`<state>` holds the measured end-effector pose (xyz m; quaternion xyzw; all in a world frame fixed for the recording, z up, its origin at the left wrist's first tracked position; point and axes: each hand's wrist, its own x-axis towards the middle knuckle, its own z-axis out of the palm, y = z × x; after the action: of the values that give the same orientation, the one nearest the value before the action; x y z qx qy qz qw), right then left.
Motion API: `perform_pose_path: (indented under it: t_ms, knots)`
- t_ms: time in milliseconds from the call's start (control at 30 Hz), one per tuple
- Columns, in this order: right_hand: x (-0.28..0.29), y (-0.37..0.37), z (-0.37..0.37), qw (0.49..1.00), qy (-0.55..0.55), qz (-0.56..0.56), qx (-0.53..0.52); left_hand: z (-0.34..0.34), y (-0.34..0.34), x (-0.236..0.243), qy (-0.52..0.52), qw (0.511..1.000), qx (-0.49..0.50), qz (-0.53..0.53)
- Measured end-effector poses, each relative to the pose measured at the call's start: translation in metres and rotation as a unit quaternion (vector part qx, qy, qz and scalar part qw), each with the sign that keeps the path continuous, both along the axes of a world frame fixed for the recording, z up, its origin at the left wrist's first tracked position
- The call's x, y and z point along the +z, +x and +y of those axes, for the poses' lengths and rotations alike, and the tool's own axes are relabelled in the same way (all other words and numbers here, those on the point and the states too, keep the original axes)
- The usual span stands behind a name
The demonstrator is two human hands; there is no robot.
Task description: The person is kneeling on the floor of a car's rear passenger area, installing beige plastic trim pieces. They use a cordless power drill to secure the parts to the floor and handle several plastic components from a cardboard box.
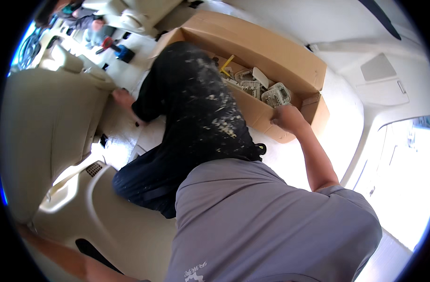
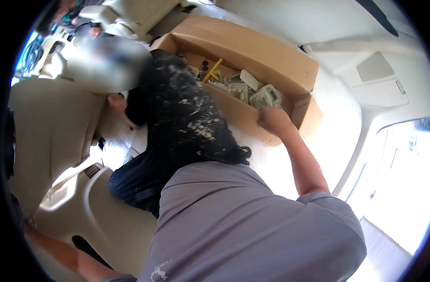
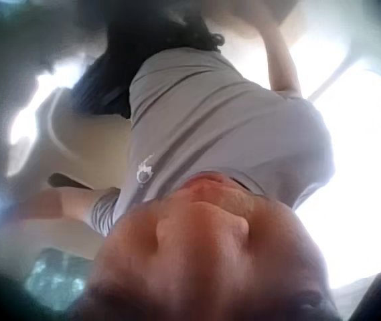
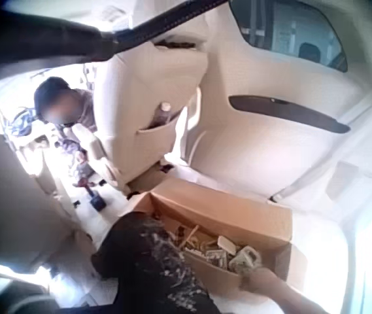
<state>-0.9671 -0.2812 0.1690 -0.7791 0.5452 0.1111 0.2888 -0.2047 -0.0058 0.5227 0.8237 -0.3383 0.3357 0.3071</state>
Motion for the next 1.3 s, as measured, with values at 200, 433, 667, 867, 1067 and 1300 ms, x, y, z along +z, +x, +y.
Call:
perform_pose_path:
  t_ms: [200,433,667,867,1067,1300]
  knots:
    - [0.002,-0.015,-0.036,0.972,0.038,-0.189,-0.135,0.000,-0.025,-0.017,0.028,1.000,0.009,-0.002]
    - [-0.101,0.028,-0.087,0.990,-0.090,-0.067,-0.084,-0.014,-0.038,-0.039,0.023,0.999,-0.026,0.010]
    - [-0.028,0.010,-0.034,0.976,-0.184,0.005,-0.119,-0.012,-0.044,-0.058,0.041,0.998,-0.054,-0.001]
    - [0.036,0.015,-0.006,0.810,-0.078,-0.444,-0.374,-0.036,-0.120,-0.094,0.043,0.987,-0.150,-0.046]
    - [0.088,0.079,0.031,0.898,-0.275,-0.309,-0.149,-0.141,-0.313,-0.234,0.055,0.649,-0.520,0.553]
    - [0.075,0.171,0.055,0.836,-0.323,-0.374,0.237,-0.184,-0.420,-0.307,-0.198,0.050,-0.438,0.875]
